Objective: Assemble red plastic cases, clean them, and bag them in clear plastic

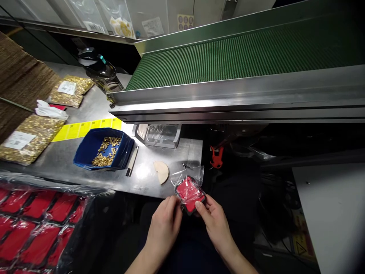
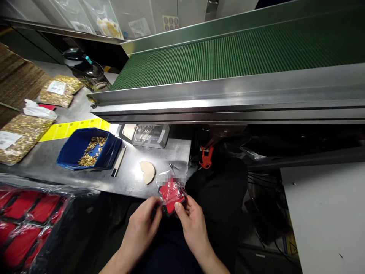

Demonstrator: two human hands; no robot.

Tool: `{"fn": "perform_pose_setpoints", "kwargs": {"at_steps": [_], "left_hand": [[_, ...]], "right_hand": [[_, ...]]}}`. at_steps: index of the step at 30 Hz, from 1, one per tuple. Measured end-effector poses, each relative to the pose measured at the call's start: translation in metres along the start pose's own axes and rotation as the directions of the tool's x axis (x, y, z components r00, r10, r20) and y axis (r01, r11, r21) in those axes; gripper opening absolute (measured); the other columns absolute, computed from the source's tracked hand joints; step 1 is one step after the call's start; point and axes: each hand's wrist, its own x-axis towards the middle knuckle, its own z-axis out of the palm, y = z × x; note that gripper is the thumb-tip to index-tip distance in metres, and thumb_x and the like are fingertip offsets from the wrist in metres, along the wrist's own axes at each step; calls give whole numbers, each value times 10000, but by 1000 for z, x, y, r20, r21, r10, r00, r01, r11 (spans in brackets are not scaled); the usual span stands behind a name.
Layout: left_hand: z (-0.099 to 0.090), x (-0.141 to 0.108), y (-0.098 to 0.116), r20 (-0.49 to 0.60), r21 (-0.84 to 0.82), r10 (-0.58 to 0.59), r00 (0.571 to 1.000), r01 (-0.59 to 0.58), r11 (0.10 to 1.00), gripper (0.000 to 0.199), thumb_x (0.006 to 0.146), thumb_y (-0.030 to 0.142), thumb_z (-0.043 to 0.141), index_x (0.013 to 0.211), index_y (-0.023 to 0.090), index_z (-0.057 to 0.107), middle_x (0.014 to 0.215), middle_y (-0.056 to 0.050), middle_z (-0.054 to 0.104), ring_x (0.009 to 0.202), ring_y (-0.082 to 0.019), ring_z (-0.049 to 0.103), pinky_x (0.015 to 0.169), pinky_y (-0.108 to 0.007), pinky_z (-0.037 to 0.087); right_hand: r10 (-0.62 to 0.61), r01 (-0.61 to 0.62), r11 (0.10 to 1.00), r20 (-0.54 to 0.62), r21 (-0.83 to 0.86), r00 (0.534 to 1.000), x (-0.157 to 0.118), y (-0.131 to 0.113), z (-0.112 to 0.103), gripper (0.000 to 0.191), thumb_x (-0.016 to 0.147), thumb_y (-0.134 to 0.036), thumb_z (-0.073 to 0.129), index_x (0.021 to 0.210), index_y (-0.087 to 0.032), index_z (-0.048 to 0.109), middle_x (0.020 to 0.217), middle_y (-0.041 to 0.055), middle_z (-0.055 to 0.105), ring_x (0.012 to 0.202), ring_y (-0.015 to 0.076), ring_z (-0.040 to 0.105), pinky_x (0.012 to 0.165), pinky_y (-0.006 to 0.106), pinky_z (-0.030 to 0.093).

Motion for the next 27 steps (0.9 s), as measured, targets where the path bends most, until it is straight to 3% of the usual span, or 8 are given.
{"fn": "perform_pose_setpoints", "kwargs": {"at_steps": [3, 7, 11, 15, 18, 22, 25, 27], "left_hand": [[-1, -4, 6, 116, -153, -68, 991, 85, 985, 102, 1027, 225, 470, 939, 245, 517, 830, 7, 631, 705, -166, 613, 671, -273, 471], [0, -13, 17, 220, -228, 78, 972, -27, 973, 120, 1013, 201, 459, 928, 238, 535, 812, -5, 607, 701, -161, 577, 669, -264, 458], [-2, -20, 25, 212, -248, 195, 958, -140, 959, 133, 999, 144, 446, 980, 234, 542, 818, -18, 609, 695, -163, 560, 655, -267, 448], [-10, -16, 30, 123, -309, 352, 928, -301, 902, 206, 980, 86, 502, 1082, 239, 593, 885, -37, 651, 801, -182, 592, 739, -286, 469], [-16, -8, 29, 8, -429, 186, 982, -165, 888, 136, 995, 143, 551, 1012, 245, 640, 966, -43, 640, 928, -201, 598, 852, -311, 478], [-19, -3, 20, 91, -696, -181, 979, 193, 692, 163, 1033, 324, 542, 908, 232, 592, 872, -1, 541, 818, -164, 528, 765, -264, 452], [-19, -5, 14, 134, -757, -260, 956, 268, 596, 191, 1029, 372, 552, 908, 226, 570, 822, 18, 492, 783, -152, 450, 741, -246, 403], [-20, -6, 11, 148, -771, -240, 959, 264, 579, 198, 1022, 384, 558, 912, 220, 572, 839, 12, 491, 806, -159, 441, 755, -255, 395]], "right_hand": [[3, -2, 999, -41, 42, 999, 1, 2, 2, 328, 961, -503, 648, 1051, -192, 699, 1053, 94, 758, 863, 217, 689, 806, 318, 559], [52, -45, 985, -37, 169, 998, -1, 3, 7, 368, 952, -515, 656, 1127, -193, 683, 1053, 92, 755, 899, 237, 703, 834, 352, 575], [54, -53, 976, 1, 210, 999, -2, 2, 10, 394, 956, -516, 652, 1184, -195, 675, 1068, 102, 759, 914, 249, 713, 828, 360, 574], [32, -36, 998, 66, 52, 997, 0, 2, 8, 406, 944, -555, 651, 1092, -179, 695, 986, 100, 763, 869, 251, 719, 787, 346, 575], [57, -40, 991, 128, -127, 990, -3, -4, 7, 377, 985, -550, 573, 1025, -196, 695, 925, 78, 754, 818, 238, 724, 732, 325, 581], [-124, 126, 826, 42, -550, 991, -13, -22, 7, 213, 1028, -368, 517, 1043, -250, 694, 1000, 61, 742, 886, 232, 717, 816, 346, 573], [-321, 240, 621, 37, -746, 946, -7, -36, 5, 222, 994, -265, 542, 1173, -263, 673, 1174, 92, 707, 1090, 284, 662, 966, 430, 531], [-296, 298, 563, 149, -771, 944, 6, -45, 2, 406, 938, -201, 607, 1336, -279, 614, 1330, 92, 656, 1237, 307, 595, 1078, 472, 472]]}}
